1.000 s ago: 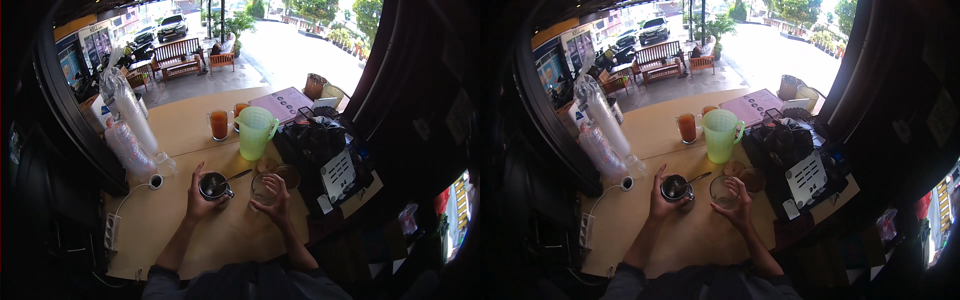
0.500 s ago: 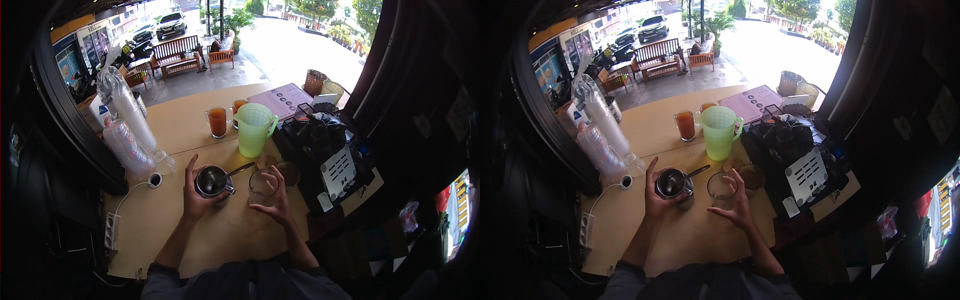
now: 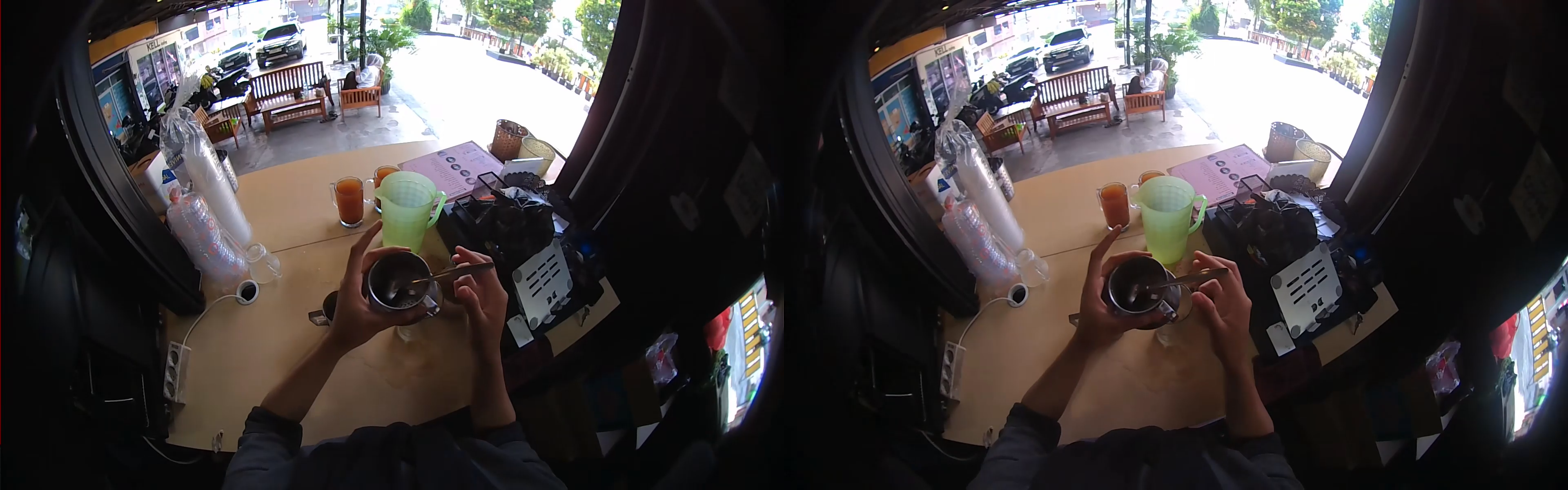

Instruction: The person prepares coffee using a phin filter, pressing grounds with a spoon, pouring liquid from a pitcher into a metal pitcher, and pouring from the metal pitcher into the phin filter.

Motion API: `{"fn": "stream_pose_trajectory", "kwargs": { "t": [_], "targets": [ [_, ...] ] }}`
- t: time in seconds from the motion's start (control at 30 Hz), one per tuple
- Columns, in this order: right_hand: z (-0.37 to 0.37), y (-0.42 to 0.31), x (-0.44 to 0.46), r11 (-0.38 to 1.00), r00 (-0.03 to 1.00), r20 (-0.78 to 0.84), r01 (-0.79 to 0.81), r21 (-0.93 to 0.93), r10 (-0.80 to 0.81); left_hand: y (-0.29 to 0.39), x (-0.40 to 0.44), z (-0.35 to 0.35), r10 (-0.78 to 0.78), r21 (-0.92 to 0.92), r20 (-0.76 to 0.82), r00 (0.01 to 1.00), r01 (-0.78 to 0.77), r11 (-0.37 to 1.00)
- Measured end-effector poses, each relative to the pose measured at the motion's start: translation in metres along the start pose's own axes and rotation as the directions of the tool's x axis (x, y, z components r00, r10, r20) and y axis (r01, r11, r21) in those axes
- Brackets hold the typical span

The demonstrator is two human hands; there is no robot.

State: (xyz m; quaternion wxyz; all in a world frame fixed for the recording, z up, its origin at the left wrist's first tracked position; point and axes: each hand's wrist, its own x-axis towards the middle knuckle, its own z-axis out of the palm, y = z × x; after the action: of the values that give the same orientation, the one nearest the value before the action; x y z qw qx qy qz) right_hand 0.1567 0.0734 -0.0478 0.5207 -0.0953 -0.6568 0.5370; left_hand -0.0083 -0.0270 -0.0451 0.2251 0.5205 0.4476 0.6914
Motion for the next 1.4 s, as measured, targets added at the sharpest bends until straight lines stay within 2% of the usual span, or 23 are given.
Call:
{"fn": "stream_pose_trajectory", "kwargs": {
  "t": [0.1,0.17,0.3,0.37,0.5,0.57,0.6,0.67,0.73,0.83,0.9,1.03,1.1,1.27,1.4],
  "targets": [
    [0.0,0.002,-0.001,1.0,1.0,-0.012,-0.011,0.019,0.011,-0.009,0.007,0.01,0.018,-0.032,0.072,0.997,-0.016,0.999],
    [-0.001,-0.004,-0.004,0.995,0.995,-0.081,-0.045,0.091,0.052,-0.013,0.013,0.015,-0.004,-0.03,0.111,0.994,0.007,1.0],
    [-0.005,-0.009,-0.006,0.995,0.99,-0.137,0.003,0.101,0.011,-0.026,0.015,0.017,-0.048,0.002,0.174,0.984,0.048,0.999],
    [-0.011,-0.004,-0.008,0.987,0.979,-0.196,0.088,0.132,-0.061,-0.033,0.014,0.016,-0.057,0.011,0.188,0.981,0.056,0.998],
    [-0.019,-0.001,-0.013,0.983,0.979,-0.154,0.152,0.103,-0.135,-0.044,0.01,0.013,-0.069,0.006,0.183,0.981,0.069,0.998],
    [-0.02,0.001,-0.017,0.962,0.937,-0.247,0.266,0.056,-0.245,-0.046,0.009,0.013,-0.052,0.024,0.18,0.982,0.049,0.999],
    [-0.021,0.002,-0.018,0.962,0.938,-0.247,0.266,0.056,-0.245,-0.048,0.007,0.013,-0.056,0.056,0.171,0.984,0.047,0.997],
    [-0.024,0.003,-0.022,0.927,0.901,-0.232,0.375,-0.004,-0.366,-0.049,0.006,0.014,-0.061,0.086,0.159,0.985,0.047,0.995],
    [-0.027,0.002,-0.027,0.947,0.934,-0.171,0.32,0.016,-0.313,-0.05,0.005,0.015,-0.027,0.135,0.168,0.985,0.004,0.991],
    [-0.027,0.001,-0.029,0.915,0.896,-0.187,0.398,-0.07,-0.404,-0.052,0.001,0.02,0.034,0.161,0.128,0.991,-0.055,0.985],
    [-0.031,-0.003,-0.033,0.937,0.937,-0.086,0.326,-0.129,-0.338,-0.053,-0.005,0.024,0.014,0.154,0.125,0.992,-0.033,0.988],
    [-0.03,0.001,-0.037,0.934,0.935,-0.083,0.331,-0.137,-0.344,-0.05,-0.005,0.024,-0.018,0.176,0.13,0.991,-0.005,0.984],
    [-0.032,0.005,-0.04,0.957,0.94,-0.18,0.28,-0.072,-0.289,-0.049,-0.004,0.021,-0.041,0.174,0.141,0.989,0.016,0.985],
    [-0.027,0.0,-0.038,0.961,0.941,-0.199,0.275,-0.03,-0.275,-0.049,-0.001,0.014,0.064,0.21,0.249,0.966,-0.118,0.971],
    [-0.021,-0.001,-0.036,0.95,0.916,-0.255,0.307,-0.05,-0.31,-0.048,-0.002,0.012,0.014,0.225,0.248,0.969,-0.072,0.972]
  ]
}}
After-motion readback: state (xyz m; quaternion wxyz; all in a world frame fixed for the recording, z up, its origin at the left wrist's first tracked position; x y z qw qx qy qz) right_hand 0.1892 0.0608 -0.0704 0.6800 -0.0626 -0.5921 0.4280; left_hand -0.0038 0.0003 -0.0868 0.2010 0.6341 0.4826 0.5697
